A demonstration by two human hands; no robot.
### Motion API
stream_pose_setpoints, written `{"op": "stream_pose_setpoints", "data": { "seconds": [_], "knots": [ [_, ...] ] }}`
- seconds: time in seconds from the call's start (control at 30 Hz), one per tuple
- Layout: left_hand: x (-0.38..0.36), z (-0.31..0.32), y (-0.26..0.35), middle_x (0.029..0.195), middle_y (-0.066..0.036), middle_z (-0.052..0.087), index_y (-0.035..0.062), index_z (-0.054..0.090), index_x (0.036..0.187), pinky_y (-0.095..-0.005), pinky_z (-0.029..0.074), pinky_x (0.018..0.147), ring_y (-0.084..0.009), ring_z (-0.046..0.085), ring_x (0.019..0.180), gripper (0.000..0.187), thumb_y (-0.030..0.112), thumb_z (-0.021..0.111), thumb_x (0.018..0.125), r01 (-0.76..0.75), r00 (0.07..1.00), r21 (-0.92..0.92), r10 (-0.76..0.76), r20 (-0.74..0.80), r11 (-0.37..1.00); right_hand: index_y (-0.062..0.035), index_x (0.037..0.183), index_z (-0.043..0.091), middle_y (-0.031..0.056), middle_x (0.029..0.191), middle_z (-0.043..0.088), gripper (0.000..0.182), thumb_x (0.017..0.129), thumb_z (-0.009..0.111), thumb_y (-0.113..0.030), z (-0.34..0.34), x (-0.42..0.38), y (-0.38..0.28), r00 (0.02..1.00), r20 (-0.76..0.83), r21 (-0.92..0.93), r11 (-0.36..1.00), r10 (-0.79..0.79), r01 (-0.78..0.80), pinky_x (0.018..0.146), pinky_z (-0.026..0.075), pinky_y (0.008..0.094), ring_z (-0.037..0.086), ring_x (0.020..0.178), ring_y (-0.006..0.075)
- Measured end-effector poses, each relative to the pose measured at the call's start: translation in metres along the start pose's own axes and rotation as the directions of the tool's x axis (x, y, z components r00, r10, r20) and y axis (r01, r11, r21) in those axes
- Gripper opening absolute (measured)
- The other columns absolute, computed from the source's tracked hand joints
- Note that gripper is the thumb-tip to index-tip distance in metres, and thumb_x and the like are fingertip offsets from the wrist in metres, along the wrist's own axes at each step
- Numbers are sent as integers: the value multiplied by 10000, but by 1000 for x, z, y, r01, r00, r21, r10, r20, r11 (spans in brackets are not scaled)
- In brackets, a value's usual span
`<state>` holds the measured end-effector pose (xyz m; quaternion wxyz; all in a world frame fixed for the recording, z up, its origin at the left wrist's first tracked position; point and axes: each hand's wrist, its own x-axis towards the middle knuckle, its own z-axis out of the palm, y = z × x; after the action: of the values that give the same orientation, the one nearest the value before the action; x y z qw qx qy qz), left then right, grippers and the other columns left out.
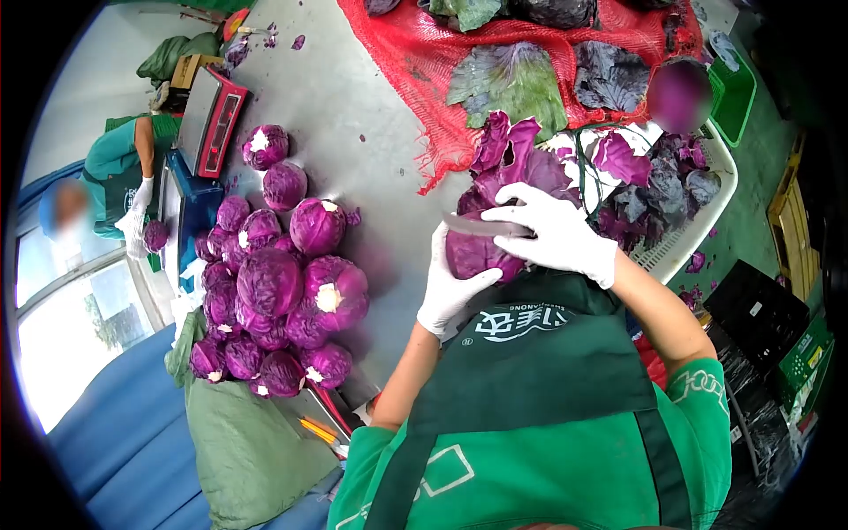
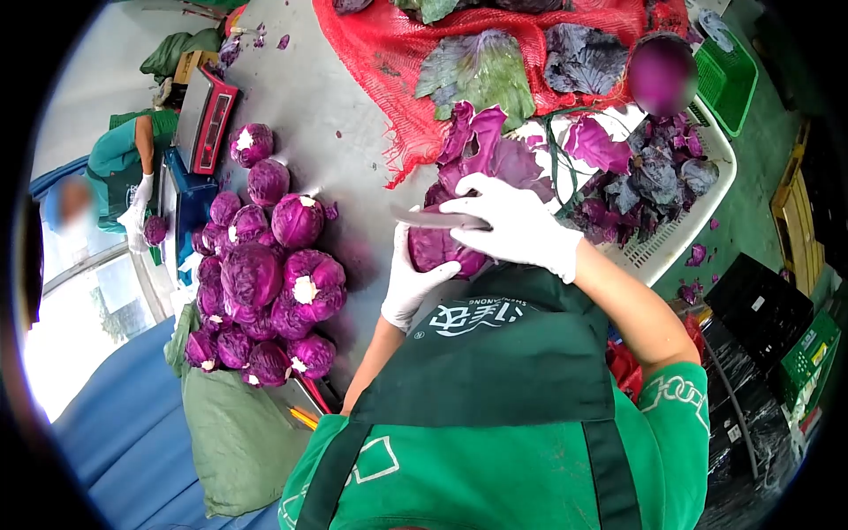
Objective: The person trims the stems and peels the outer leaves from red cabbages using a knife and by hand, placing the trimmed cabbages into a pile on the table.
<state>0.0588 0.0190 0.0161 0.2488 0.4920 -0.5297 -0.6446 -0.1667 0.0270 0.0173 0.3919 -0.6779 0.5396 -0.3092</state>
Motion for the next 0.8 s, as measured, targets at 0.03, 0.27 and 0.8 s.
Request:
{"op": "stream_pose_setpoints", "data": {
  "seconds": [0.03, 0.27, 0.8],
  "knots": [
    [0, -8, -4, 1441, -132, 449, 45, 293, 1509, -399, 366, 1143, -240, 445, 1348, 1066, 178, 919, 657, 41, 999, -105, -39, 18, 994, -109, 1144, 686, 85, 1142, 590, 372, 867, 704, -357, 12, 0, 23, 999, -41, 20, 999, 30, -29, 861, 534, 375, 640, 1022, 273],
    [-9, -52, -38, 1519, -128, 409, 112, 308, 1535, -532, 322, 1179, -332, 419, 1391, 995, 532, 753, 751, 148, 982, -888, -174, 78, 435, -106, 1004, 694, 68, 1113, 593, 285, 856, 683, -349, 23, -6, 78, 977, -193, -250, 958, 91, -139, 857, 462, 410, 578, 1045, 281],
    [28, -30, 8, 1443, -98, 481, 82, 355, 1498, -437, 384, 1155, -265, 471, 1348, 889, 398, 779, 783, -77, 996, -587, 36, -81, 806, -28, 1196, 590, 102, 1038, 616, 449, 836, 762, -235, 3, 39, -41, 937, -343, 302, 953, 69, 41, 827, 508, 326, 612, 922, 205]
  ]
}}
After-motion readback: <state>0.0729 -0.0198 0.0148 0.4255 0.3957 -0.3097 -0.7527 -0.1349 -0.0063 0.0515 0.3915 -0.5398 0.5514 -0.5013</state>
